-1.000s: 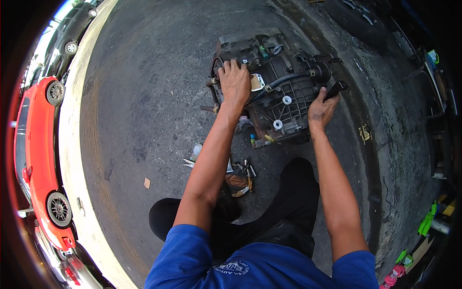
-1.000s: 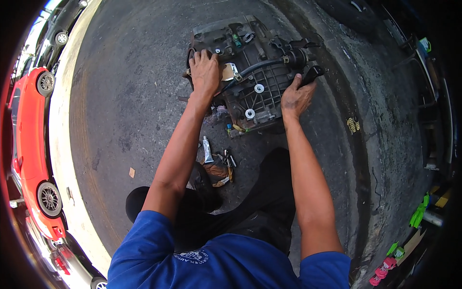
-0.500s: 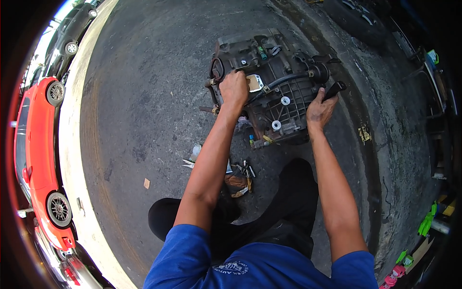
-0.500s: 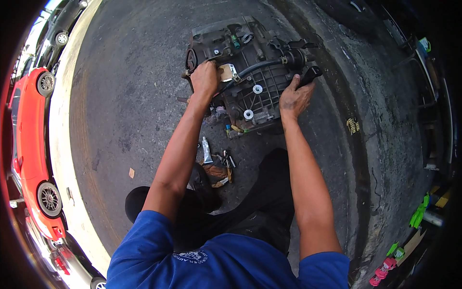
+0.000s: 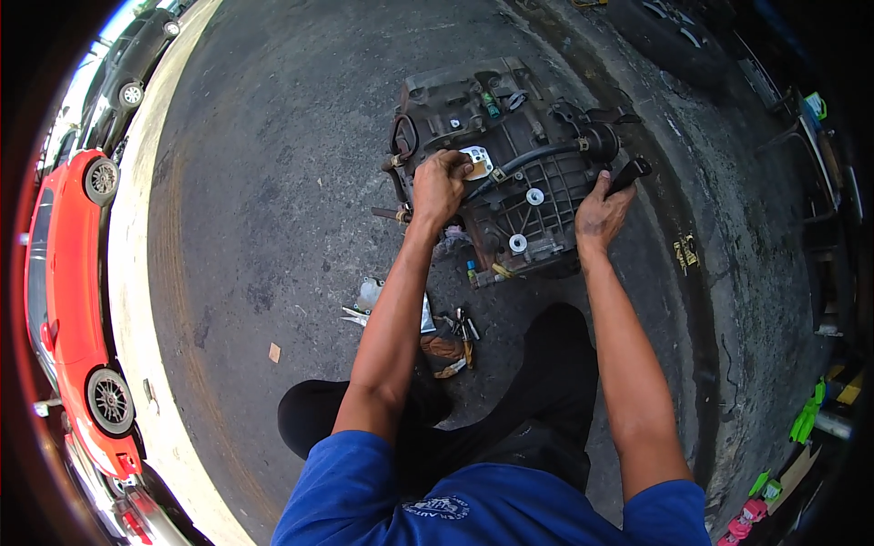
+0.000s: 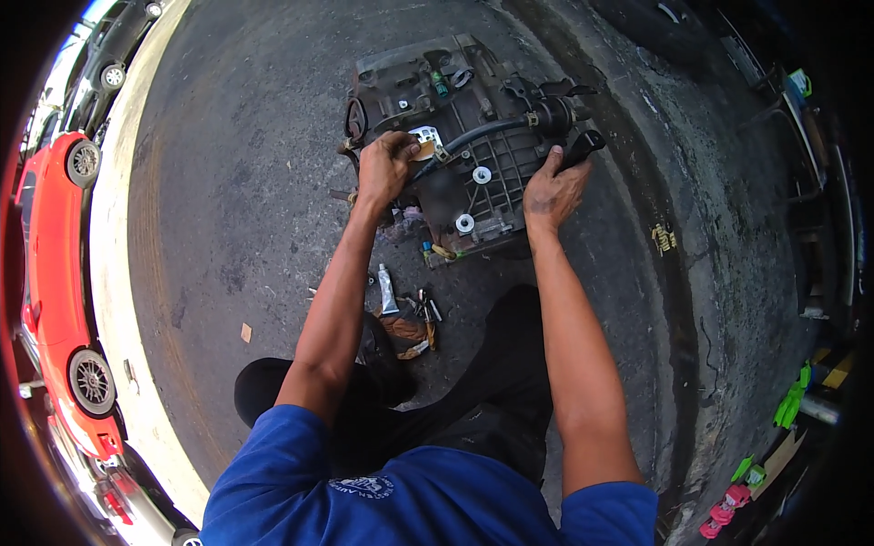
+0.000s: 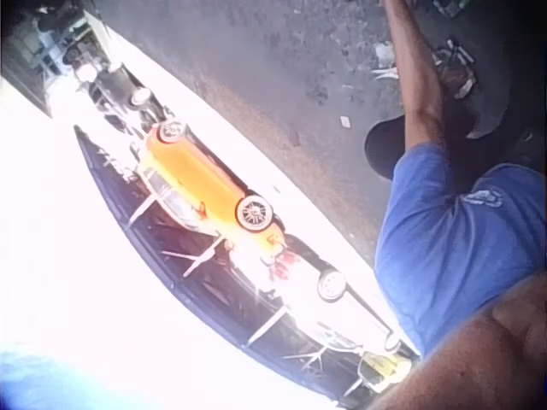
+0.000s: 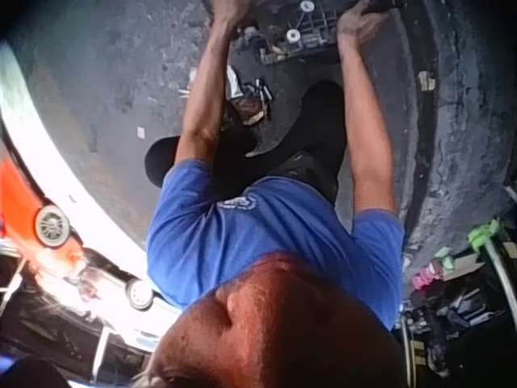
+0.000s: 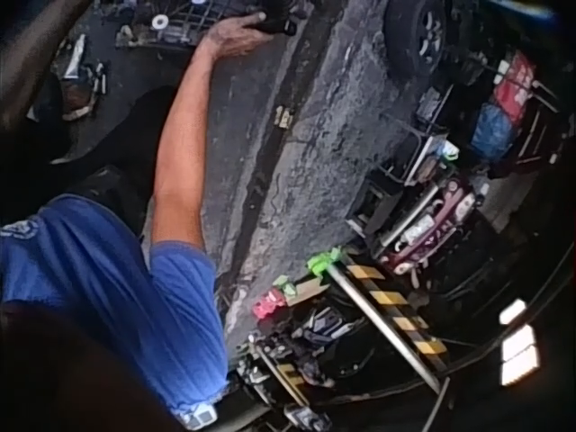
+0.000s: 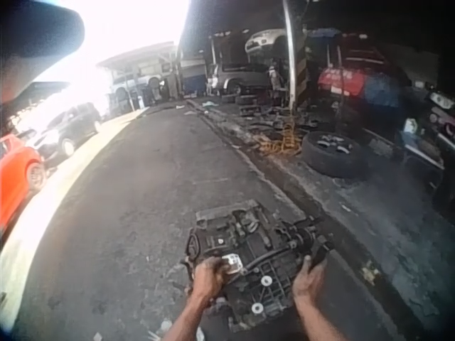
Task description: Applying sealant and inspecting components while repairing an automotive transmission.
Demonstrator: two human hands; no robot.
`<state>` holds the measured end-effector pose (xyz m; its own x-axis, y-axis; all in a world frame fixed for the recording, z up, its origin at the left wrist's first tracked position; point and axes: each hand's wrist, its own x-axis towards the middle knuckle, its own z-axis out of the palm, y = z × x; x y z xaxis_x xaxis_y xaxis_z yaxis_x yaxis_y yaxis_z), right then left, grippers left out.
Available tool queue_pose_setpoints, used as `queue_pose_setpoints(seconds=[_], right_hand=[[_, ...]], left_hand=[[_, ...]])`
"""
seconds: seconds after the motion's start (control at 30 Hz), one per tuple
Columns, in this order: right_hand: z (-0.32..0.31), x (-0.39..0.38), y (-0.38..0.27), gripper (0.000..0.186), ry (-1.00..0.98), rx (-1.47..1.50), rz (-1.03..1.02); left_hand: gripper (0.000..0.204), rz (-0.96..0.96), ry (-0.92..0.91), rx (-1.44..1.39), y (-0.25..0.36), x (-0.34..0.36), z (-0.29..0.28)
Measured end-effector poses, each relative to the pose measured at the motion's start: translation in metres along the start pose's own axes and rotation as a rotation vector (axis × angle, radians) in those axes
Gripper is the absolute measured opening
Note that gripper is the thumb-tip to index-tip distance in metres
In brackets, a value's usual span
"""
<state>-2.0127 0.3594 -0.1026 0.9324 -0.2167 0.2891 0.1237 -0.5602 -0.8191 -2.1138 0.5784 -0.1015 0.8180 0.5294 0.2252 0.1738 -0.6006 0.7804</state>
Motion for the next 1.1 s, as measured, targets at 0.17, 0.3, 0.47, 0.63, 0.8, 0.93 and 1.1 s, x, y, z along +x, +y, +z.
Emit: queue_pose_setpoints(seconds=[0.17, 0.3, 0.47, 0.63, 0.8, 0.93, 1.1], right_hand=[[0.001, 0.002, 0.007, 0.050, -0.008, -0.009, -0.025], [0.000, 0.001, 0.004, 0.049, -0.004, -0.002, -0.021], [0.003, -0.001, 0.001, 0.048, -0.015, -0.013, 0.021], [0.005, 0.003, 0.002, 0.047, 0.008, -0.010, -0.020], [-0.002, 0.005, -0.003, 0.051, 0.003, -0.007, 0.002], [0.003, -0.004, 0.008, 0.055, -0.042, -0.018, 0.085], [-0.001, -0.006, -0.004, 0.055, -0.024, -0.022, 0.131]], left_hand=[[0.019, -0.130, 0.062, -0.165, 0.008, -0.023, -0.010], [0.025, -0.171, 0.446, -0.651, 0.002, -0.028, -0.051], [0.032, -0.333, 0.627, -0.500, -0.056, -0.033, -0.111], [0.040, -0.367, 0.727, -0.406, -0.087, -0.021, -0.183], [0.040, -0.157, 0.849, -0.420, -0.087, -0.008, -0.312], [0.036, -0.336, 0.758, -0.129, -0.095, -0.038, -0.387], [0.017, -0.451, 0.786, 0.170, -0.142, -0.156, -0.432]])
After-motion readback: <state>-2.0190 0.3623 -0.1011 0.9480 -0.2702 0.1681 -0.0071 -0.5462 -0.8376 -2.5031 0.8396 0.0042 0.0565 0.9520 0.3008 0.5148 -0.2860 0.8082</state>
